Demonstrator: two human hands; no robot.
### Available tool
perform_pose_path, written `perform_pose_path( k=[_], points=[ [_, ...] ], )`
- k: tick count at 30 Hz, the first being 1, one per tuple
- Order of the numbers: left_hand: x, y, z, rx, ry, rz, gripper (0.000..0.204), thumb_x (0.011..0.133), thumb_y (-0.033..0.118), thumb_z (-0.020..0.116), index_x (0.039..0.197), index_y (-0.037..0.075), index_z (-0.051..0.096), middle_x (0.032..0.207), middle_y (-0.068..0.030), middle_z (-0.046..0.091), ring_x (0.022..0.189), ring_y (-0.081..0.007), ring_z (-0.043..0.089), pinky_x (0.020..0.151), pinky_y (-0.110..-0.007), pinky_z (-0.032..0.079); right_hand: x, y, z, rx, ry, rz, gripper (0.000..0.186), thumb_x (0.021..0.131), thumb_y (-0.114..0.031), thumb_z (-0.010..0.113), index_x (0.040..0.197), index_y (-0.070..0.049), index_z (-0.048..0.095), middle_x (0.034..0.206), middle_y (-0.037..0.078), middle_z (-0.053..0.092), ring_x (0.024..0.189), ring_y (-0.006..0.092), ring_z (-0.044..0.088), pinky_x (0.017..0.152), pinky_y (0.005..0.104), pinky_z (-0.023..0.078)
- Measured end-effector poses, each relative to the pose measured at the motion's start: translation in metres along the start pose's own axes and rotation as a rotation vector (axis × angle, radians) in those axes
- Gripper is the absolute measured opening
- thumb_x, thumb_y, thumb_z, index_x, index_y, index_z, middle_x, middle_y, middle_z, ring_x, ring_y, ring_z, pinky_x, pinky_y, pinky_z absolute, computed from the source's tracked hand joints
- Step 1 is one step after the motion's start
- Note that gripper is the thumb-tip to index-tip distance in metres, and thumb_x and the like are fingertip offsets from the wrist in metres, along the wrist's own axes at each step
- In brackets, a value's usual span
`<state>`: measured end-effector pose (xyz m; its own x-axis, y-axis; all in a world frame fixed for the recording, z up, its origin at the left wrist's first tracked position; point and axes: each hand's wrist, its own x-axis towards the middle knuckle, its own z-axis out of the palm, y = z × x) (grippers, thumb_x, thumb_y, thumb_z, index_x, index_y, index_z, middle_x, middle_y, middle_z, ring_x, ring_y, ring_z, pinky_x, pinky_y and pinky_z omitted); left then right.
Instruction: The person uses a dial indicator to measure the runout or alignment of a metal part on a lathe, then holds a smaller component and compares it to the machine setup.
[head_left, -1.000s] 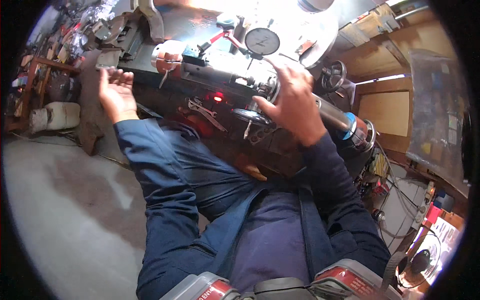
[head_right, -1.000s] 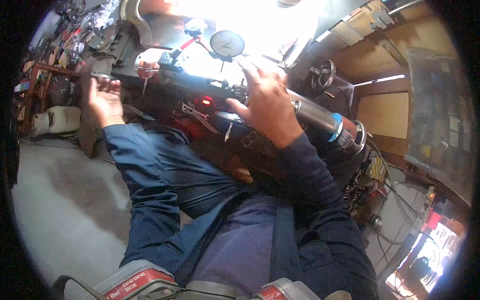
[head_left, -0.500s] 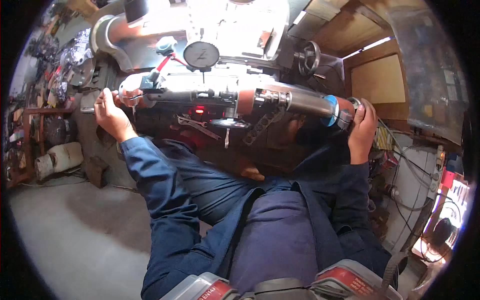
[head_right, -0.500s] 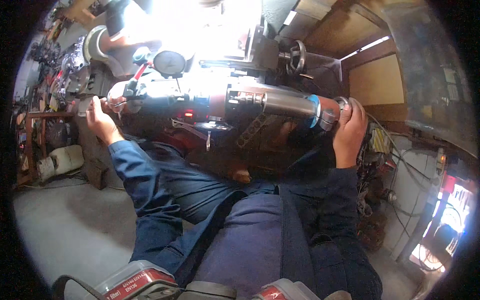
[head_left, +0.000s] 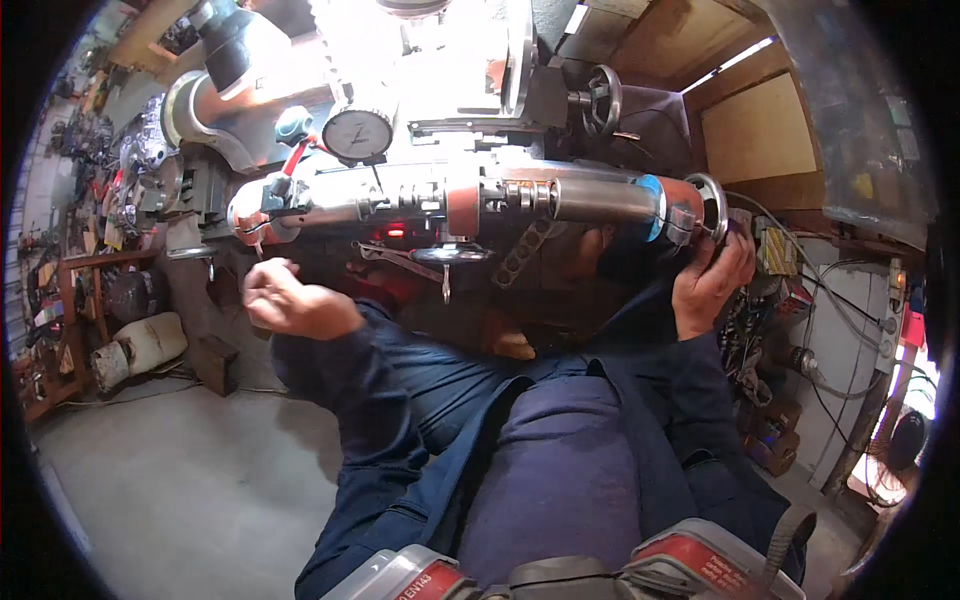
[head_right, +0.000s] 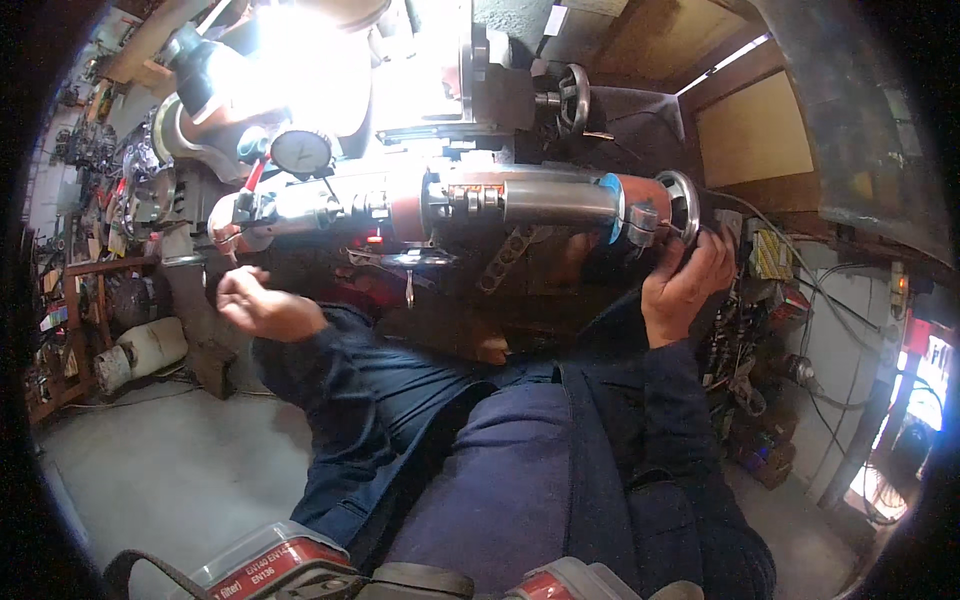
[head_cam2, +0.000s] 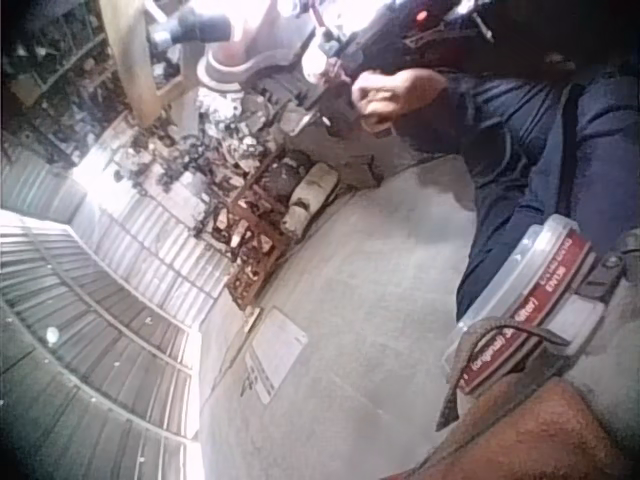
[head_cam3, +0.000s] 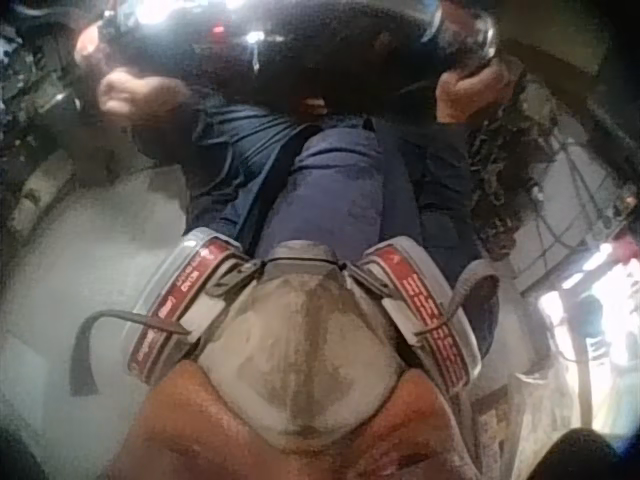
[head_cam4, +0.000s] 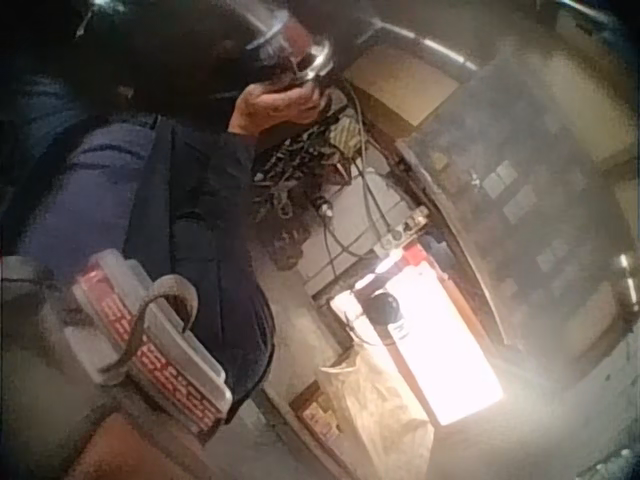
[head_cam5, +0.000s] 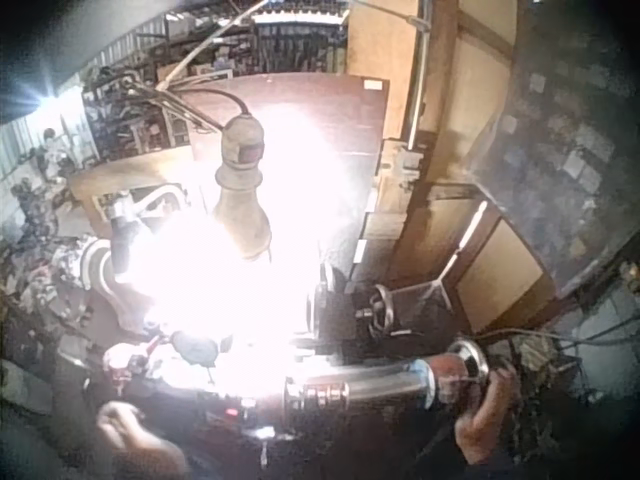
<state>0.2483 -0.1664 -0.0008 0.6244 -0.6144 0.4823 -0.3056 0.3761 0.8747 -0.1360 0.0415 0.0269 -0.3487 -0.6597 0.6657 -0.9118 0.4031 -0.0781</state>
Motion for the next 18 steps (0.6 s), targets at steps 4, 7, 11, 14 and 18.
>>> perform_pose_path(
  k=[4,7,11,14,18],
  points=[
    [-0.054,0.021,0.004,-0.253,-0.298,-0.399,0.015,0.096,0.013,0.056,0.104,0.000,0.052,0.084,-0.0069,0.059,0.071,-0.0114,0.056,0.064,-0.022,0.045,0.016,-0.011,-0.004,0.032,-0.015,0.060,0.048,0.100,-0.028,0.045,0.134,0.006,0.046,0.128,0.024,0.055,0.113,0.0370,0.053,0.099,0.0469,0.035],
    [-0.068,0.009,0.008,-0.472,-0.591,-0.635,0.018,0.097,0.014,0.056,0.109,0.001,0.050,0.088,-0.0078,0.061,0.071,-0.0094,0.057,0.062,-0.020,0.044,0.030,-0.006,-0.004,0.203,-0.153,0.122,0.044,0.102,-0.030,0.040,0.131,0.002,0.051,0.122,0.023,0.059,0.108,0.0386,0.057,0.093,0.0442,0.041],
    [-0.067,0.015,0.016,-0.461,-0.706,-0.770,0.024,0.099,0.023,0.053,0.104,-0.001,0.053,0.078,-0.0109,0.065,0.067,-0.0139,0.061,0.054,-0.024,0.045,0.031,-0.007,0.001,0.186,-0.144,0.165,0.044,0.103,-0.032,0.038,0.130,-0.001,0.053,0.119,0.022,0.061,0.104,0.0399,0.059,0.089,0.0442,0.044],
    [-0.066,0.016,0.020,-0.448,-0.735,-0.815,0.023,0.099,0.023,0.054,0.102,0.000,0.053,0.072,-0.0094,0.064,0.058,-0.0115,0.057,0.052,-0.022,0.044,0.027,-0.009,0.004,0.178,-0.103,0.137,0.044,0.103,-0.031,0.038,0.130,-0.001,0.053,0.121,0.021,0.061,0.106,0.0388,0.058,0.089,0.0439,0.044],
    [-0.066,0.020,0.027,-0.478,-0.800,-0.878,0.023,0.099,0.025,0.054,0.102,0.002,0.053,0.069,-0.0081,0.063,0.054,-0.0094,0.055,0.051,-0.019,0.042,0.019,-0.014,0.008,0.177,0.000,0.143,0.043,0.103,-0.031,0.038,0.131,-0.002,0.053,0.122,0.021,0.060,0.105,0.0384,0.058,0.089,0.0432,0.044]
  ],
)
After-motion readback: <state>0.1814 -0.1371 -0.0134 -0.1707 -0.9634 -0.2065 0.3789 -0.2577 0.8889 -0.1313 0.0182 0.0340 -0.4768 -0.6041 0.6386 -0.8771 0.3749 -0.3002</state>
